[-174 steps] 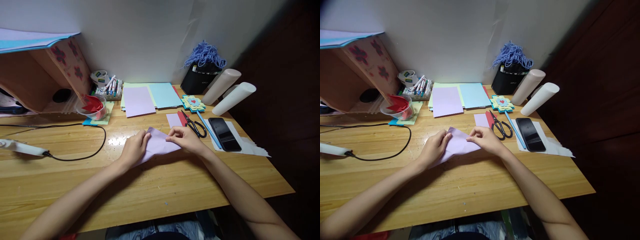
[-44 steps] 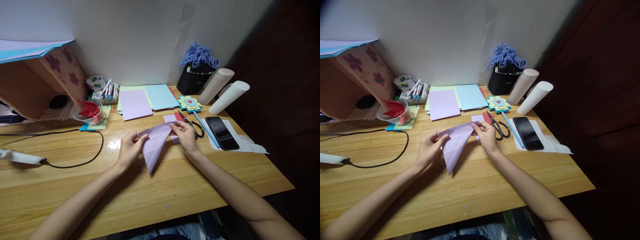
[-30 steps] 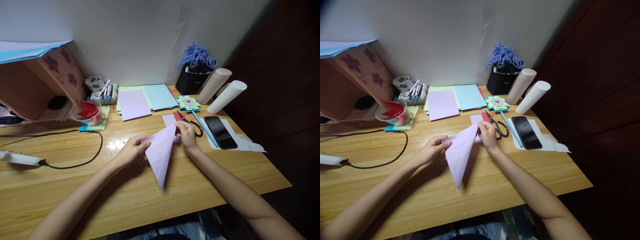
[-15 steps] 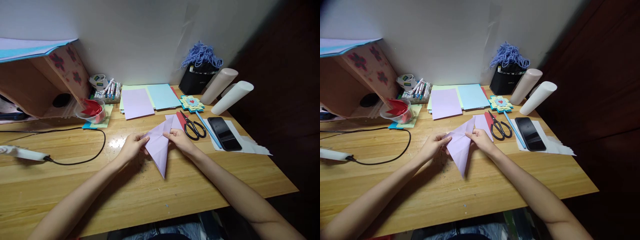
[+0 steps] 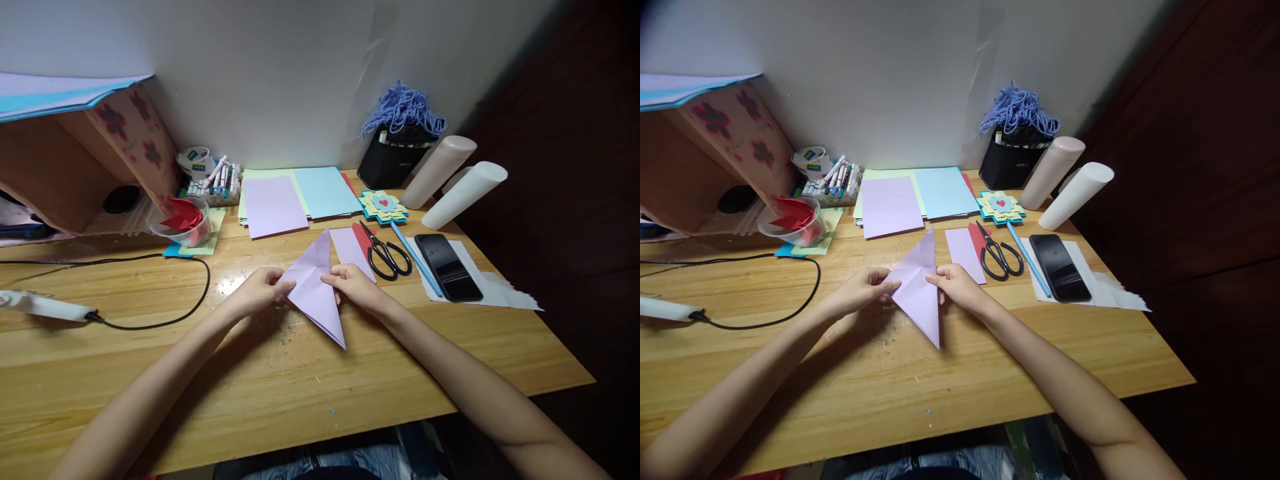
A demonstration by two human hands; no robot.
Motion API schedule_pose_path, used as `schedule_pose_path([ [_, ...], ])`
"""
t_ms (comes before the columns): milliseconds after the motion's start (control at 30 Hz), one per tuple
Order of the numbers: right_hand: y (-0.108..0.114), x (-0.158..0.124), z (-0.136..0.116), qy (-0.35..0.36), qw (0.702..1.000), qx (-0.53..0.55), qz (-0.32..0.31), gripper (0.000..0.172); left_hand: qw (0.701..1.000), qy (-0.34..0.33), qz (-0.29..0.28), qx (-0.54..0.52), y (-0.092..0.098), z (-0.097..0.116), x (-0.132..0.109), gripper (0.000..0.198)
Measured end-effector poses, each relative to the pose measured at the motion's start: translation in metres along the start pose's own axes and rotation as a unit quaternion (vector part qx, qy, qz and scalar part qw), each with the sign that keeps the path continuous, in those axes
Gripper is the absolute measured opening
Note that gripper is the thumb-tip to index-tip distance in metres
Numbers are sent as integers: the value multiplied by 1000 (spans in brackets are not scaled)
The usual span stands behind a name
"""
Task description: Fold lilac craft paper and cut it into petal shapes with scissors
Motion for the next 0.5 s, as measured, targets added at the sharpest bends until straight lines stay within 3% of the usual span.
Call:
schedule_pose_path([
  [100,-11,-5,-1,-16,998,-20,-56,32,997,-50,24,54,3,22,7,27],
  [200,-21,-9,-2,-23,994,-38,-96,32,991,-55,83,94,2,41,18,30],
  [333,-15,-8,-7,-7,998,-36,-59,35,984,-50,115,123,2,56,33,37],
  [500,-8,-9,-21,44,998,-39,-34,33,971,-69,214,84,37,69,33,35],
])
Point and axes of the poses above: each hand's wrist, its own x-axis towards the middle knuckle, its own y-axis out of the back of the hand, z = x × y, the point moved 8 cm from there along x, towards the middle knuckle, and after that the axes turned 7 degrees about x, right-handed, at the moved point
